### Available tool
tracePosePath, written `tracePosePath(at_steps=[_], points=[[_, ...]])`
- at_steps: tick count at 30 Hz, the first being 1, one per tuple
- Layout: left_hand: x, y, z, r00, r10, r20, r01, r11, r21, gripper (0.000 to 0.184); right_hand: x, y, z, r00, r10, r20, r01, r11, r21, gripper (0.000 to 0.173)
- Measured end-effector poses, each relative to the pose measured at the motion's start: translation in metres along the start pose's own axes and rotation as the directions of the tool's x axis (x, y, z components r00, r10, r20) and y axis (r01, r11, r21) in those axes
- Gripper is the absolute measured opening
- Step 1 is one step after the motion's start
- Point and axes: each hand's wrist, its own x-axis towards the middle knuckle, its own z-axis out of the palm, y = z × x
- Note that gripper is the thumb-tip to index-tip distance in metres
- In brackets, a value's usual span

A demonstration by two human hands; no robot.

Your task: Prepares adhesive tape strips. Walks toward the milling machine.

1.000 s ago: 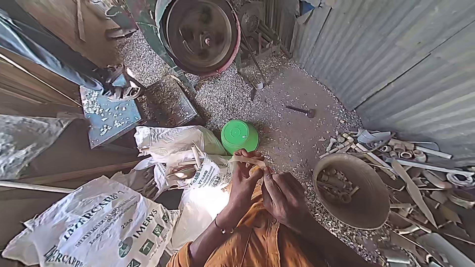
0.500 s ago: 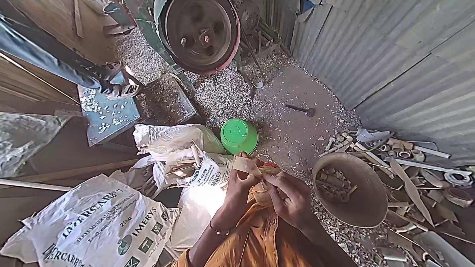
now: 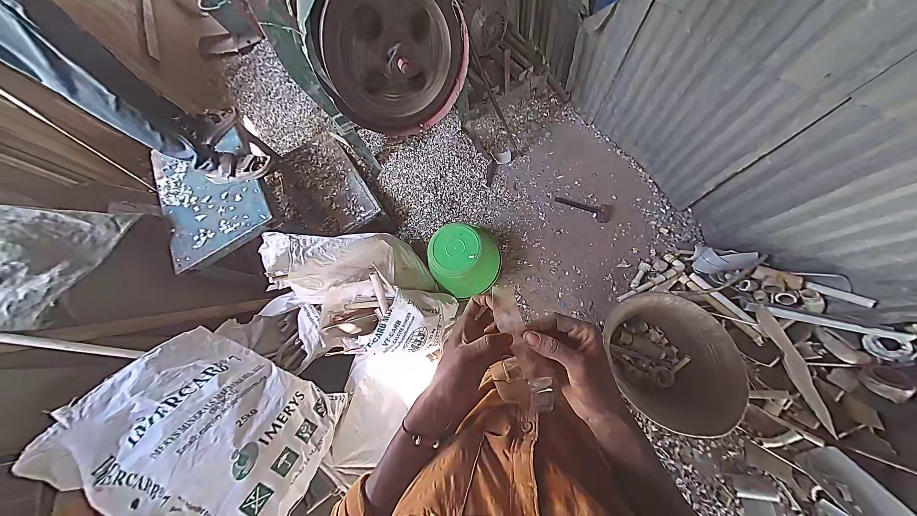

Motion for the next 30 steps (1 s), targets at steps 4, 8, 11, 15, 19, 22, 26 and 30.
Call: tracePosePath(at_steps=[4,8,11,15,19,22,26,30], points=[[0.002,0.000,0.001,1.000,-0.002,0.004,0.003,1.000,-0.011,0.036,0.001,-0.001,0.000,0.994,-0.102,-0.025,0.100,0.992,-0.074,0.013],[0.005,-0.002,0.000,0.999,0.049,0.005,-0.049,0.997,0.053,0.024,-0.002,0.000,0.002,0.932,-0.361,0.021,0.337,0.848,-0.410,0.008],[0.008,-0.002,0.000,0.987,0.162,0.014,-0.162,0.972,0.172,0.022,-0.002,0.007,0.002,0.792,-0.576,0.204,0.555,0.537,-0.636,0.015],[0.005,0.002,0.011,0.947,0.299,-0.118,-0.244,0.909,0.339,0.044,-0.004,0.014,-0.001,0.689,-0.606,0.397,0.636,0.243,-0.733,0.030],[0.007,0.000,0.007,0.934,0.311,-0.174,-0.237,0.907,0.348,0.075,-0.003,0.011,-0.005,0.753,-0.583,0.306,0.624,0.481,-0.616,0.019],[0.008,0.000,0.004,0.944,0.274,-0.183,-0.197,0.914,0.354,0.097,0.002,0.007,-0.010,0.820,-0.513,0.255,0.569,0.679,-0.464,0.019],[0.008,0.003,0.001,0.963,0.199,-0.180,-0.114,0.911,0.396,0.107,0.007,0.003,-0.019,0.810,-0.432,0.396,0.576,0.710,-0.405,0.029],[0.005,-0.001,-0.001,0.973,0.143,-0.180,-0.062,0.918,0.391,0.114,0.010,-0.004,-0.026,0.809,-0.351,0.471,0.555,0.718,-0.420,0.028]])
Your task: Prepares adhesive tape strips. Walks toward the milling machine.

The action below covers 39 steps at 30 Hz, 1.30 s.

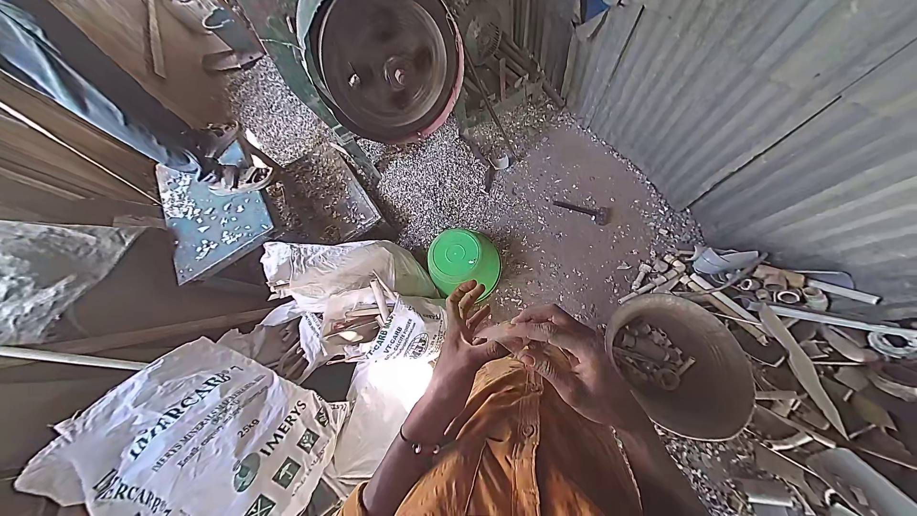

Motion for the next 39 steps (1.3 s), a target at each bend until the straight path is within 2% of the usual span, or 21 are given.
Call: tracePosePath(at_steps=[3,5,8,10,12,16,19,23,25,29,33,35,39], points=[[-0.001,0.000,0.002,0.997,0.076,-0.022,-0.075,0.996,0.038,0.119,0.000,-0.001,0.003,0.999,0.030,-0.045,-0.024,0.989,0.144,0.026],[-0.003,0.001,0.006,0.983,0.180,-0.043,-0.178,0.982,0.063,0.118,-0.002,-0.006,0.013,0.989,0.064,-0.133,-0.034,0.977,0.212,0.022],[-0.003,0.000,0.013,0.952,0.299,-0.072,-0.300,0.954,-0.003,0.095,-0.004,-0.010,0.031,0.948,0.092,-0.304,-0.036,0.982,0.187,0.019],[-0.002,0.000,0.016,0.941,0.333,-0.065,-0.338,0.938,-0.077,0.088,-0.003,-0.014,0.034,0.935,0.100,-0.339,-0.034,0.980,0.195,0.018],[-0.002,0.003,0.017,0.944,0.329,-0.020,-0.328,0.932,-0.152,0.086,-0.003,-0.017,0.029,0.947,0.069,-0.312,-0.018,0.987,0.162,0.016],[-0.003,0.004,0.017,0.971,0.194,0.139,-0.145,0.942,-0.302,0.093,-0.001,-0.016,0.015,0.982,-0.056,-0.182,0.064,0.997,0.041,0.015],[-0.001,0.004,0.013,0.973,0.169,0.158,-0.130,0.964,-0.230,0.106,-0.001,-0.020,0.011,0.993,0.033,-0.110,-0.011,0.981,0.191,0.017],[0.001,0.002,0.013,0.959,0.257,0.120,-0.250,0.966,-0.072,0.120,-0.004,-0.019,0.014,0.988,0.150,-0.028,-0.126,0.908,0.400,0.024],[0.000,0.003,0.015,0.959,0.259,0.114,-0.250,0.964,-0.091,0.119,-0.005,-0.020,0.024,0.977,0.193,-0.088,-0.136,0.889,0.437,0.020],[-0.001,0.005,0.016,0.965,0.246,0.089,-0.233,0.963,-0.134,0.115,-0.005,-0.023,0.033,0.964,0.158,-0.215,-0.079,0.939,0.334,0.016],[-0.001,0.010,0.017,0.953,0.303,-0.018,-0.302,0.953,0.020,0.109,-0.005,-0.021,0.039,0.928,0.201,-0.313,-0.077,0.927,0.367,0.010],[-0.002,0.010,0.016,0.941,0.336,-0.027,-0.332,0.938,0.099,0.108,-0.004,-0.019,0.043,0.910,0.242,-0.338,-0.090,0.908,0.408,0.007],[-0.005,0.007,0.017,0.941,0.328,0.089,-0.335,0.938,0.090,0.099,-0.002,-0.020,0.048,0.875,0.297,-0.382,-0.096,0.880,0.465,0.025]])
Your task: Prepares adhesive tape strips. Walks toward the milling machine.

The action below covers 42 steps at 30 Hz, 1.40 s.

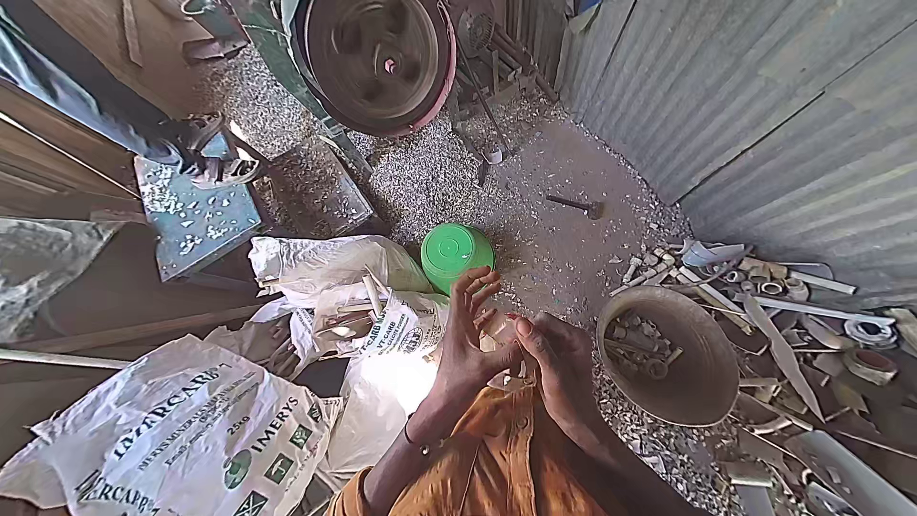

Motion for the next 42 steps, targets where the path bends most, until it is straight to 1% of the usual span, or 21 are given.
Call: tracePosePath(at_steps=[1,3,4,6,7,9,11,14,15,16,19,21,24,26,28,29,31,33,35,38,42], points=[[0.000,0.001,0.001,1.000,-0.021,0.010,0.021,0.999,-0.033,0.097,0.000,-0.001,-0.001,1.000,-0.005,0.022,0.005,1.000,0.004,0.024],[0.000,0.003,0.002,0.998,-0.065,-0.005,0.064,0.994,-0.092,0.094,0.000,-0.002,-0.003,0.995,-0.045,0.085,0.050,0.997,-0.057,0.020],[0.000,0.003,0.003,0.998,-0.051,-0.023,0.049,0.994,-0.093,0.095,0.001,-0.002,-0.003,0.992,-0.085,0.094,0.096,0.988,-0.122,0.019],[-0.002,-0.001,0.008,0.999,0.021,-0.039,-0.024,0.997,-0.068,0.095,0.003,0.002,-0.002,0.981,-0.188,0.054,0.196,0.947,-0.254,0.017],[-0.004,-0.003,0.010,0.998,0.051,-0.023,-0.052,0.996,-0.067,0.094,0.003,0.004,-0.001,0.974,-0.223,0.038,0.224,0.925,-0.306,0.017],[-0.007,-0.007,0.014,0.998,0.062,0.016,-0.059,0.989,-0.132,0.088,0.003,0.007,0.001,0.968,-0.250,0.013,0.239,0.906,-0.349,0.018],[-0.007,-0.009,0.017,0.998,0.044,0.052,-0.032,0.976,-0.218,0.083,0.003,0.006,0.002,0.971,-0.239,-0.007,0.224,0.917,-0.329,0.022],[-0.007,-0.005,0.017,0.992,-0.053,0.117,0.088,0.946,-0.313,0.080,0.003,0.001,-0.002,0.992,-0.125,0.007,0.124,0.965,-0.230,0.044],[-0.006,-0.003,0.017,0.991,-0.066,0.117,0.101,0.941,-0.323,0.078,0.002,0.001,-0.005,0.996,-0.086,0.027,0.090,0.979,-0.181,0.050],[-0.005,-0.003,0.017,0.993,-0.052,0.104,0.082,0.947,-0.309,0.077,0.002,0.001,-0.007,0.996,-0.074,0.055,0.081,0.985,-0.152,0.051],[-0.005,-0.003,0.017,0.992,0.101,0.077,-0.088,0.984,-0.157,0.083,0.002,0.001,-0.008,0.981,-0.139,0.133,0.159,0.975,-0.154,0.036],[-0.006,-0.004,0.017,0.978,0.201,0.062,-0.195,0.977,-0.089,0.084,0.004,0.000,-0.007,0.967,-0.202,0.158,0.233,0.948,-0.217,0.026],[-0.006,-0.005,0.018,0.960,0.276,0.053,-0.274,0.961,-0.047,0.080,0.006,0.000,-0.005,0.953,-0.262,0.149,0.295,0.916,-0.271,0.029],[-0.007,-0.006,0.019,0.949,0.304,0.078,-0.303,0.953,-0.028,0.077,0.007,0.003,-0.003,0.959,-0.273,0.075,0.283,0.925,-0.252,0.030],[-0.009,-0.004,0.021,0.951,0.288,0.116,-0.285,0.958,-0.040,0.071,0.008,0.005,-0.002,0.969,-0.243,0.051,0.248,0.947,-0.202,0.027],[-0.010,-0.002,0.021,0.955,0.264,0.131,-0.259,0.964,-0.059,0.068,0.008,0.004,-0.002,0.973,-0.221,0.069,0.230,0.958,-0.169,0.025],[-0.013,0.000,0.020,0.964,0.208,0.163,-0.190,0.974,-0.120,0.067,0.012,0.003,-0.007,0.961,-0.195,0.195,0.221,0.968,-0.119,0.021],[-0.016,0.000,0.018,0.973,0.148,0.177,-0.115,0.976,-0.186,0.074,0.015,0.001,-0.013,0.930,-0.175,0.325,0.213,0.973,-0.087,0.025],[-0.016,0.001,0.018,0.980,0.120,0.160,-0.085,0.974,-0.212,0.078,0.015,0.000,-0.014,0.916,-0.170,0.363,0.217,0.972,-0.093,0.030],[-0.016,0.004,0.018,0.987,0.091,0.135,-0.061,0.975,-0.214,0.080,0.013,-0.001,-0.014,0.920,-0.163,0.357,0.203,0.976,-0.076,0.033],[-0.017,0.011,0.018,0.981,0.077,0.180,-0.072,0.997,-0.031,0.076,0.008,0.001,-0.009,0.961,-0.148,0.234,0.162,0.986,-0.040,0.025]])
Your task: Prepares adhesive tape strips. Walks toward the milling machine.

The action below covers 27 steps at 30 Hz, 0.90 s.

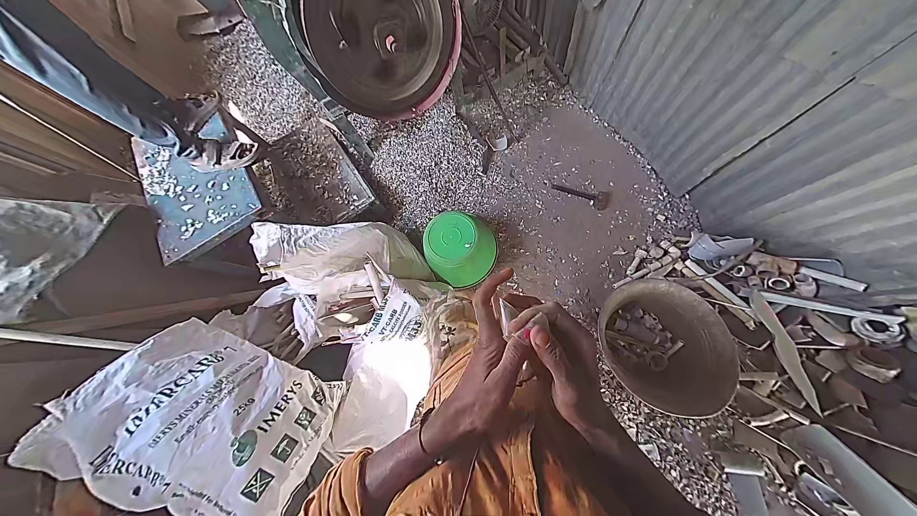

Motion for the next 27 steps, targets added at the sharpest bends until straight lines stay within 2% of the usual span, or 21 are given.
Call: tracePosePath(at_steps=[4,7,8,10,14,18,21,24,27], points=[[-0.001,-0.005,0.004,1.000,0.006,-0.017,-0.005,0.998,0.056,0.070,0.000,0.003,0.006,0.990,0.043,-0.132,-0.041,0.999,0.013,0.019],[-0.004,-0.011,-0.003,0.989,0.118,-0.089,-0.092,0.964,0.248,0.076,0.002,0.000,-0.001,0.997,0.061,-0.045,-0.064,0.995,-0.070,0.012],[-0.004,-0.013,-0.006,0.978,0.174,-0.112,-0.129,0.937,0.325,0.077,0.002,0.000,-0.004,0.999,0.051,-0.019,-0.052,0.991,-0.121,0.013],[-0.003,-0.015,-0.009,0.965,0.216,-0.151,-0.149,0.920,0.361,0.079,0.002,0.003,-0.008,1.000,0.012,-0.011,-0.014,0.972,-0.235,0.020],[-0.001,-0.012,-0.012,0.980,0.040,-0.193,-0.015,0.991,0.132,0.092,0.001,0.007,-0.008,0.997,-0.073,-0.010,0.061,0.892,-0.447,0.036],[0.004,-0.011,-0.019,0.993,-0.026,-0.118,0.026,1.000,0.001,0.082,0.007,0.004,-0.015,0.980,-0.196,0.033,0.174,0.767,-0.617,0.034],[0.007,-0.010,-0.022,0.990,-0.037,-0.138,0.030,0.998,-0.052,0.071,0.007,-0.001,-0.021,0.962,-0.214,0.172,0.273,0.701,-0.659,0.044],[0.008,-0.008,-0.024,0.984,-0.030,-0.174,0.022,0.998,-0.051,0.062,0.003,0.005,-0.017,0.927,-0.264,0.265,0.371,0.565,-0.737,0.036],[0.009,-0.008,-0.024,0.982,-0.025,-0.186,0.023,1.000,-0.015,0.052,0.002,0.012,-0.015,0.900,-0.372,0.228,0.384,0.431,-0.816,0.019]])
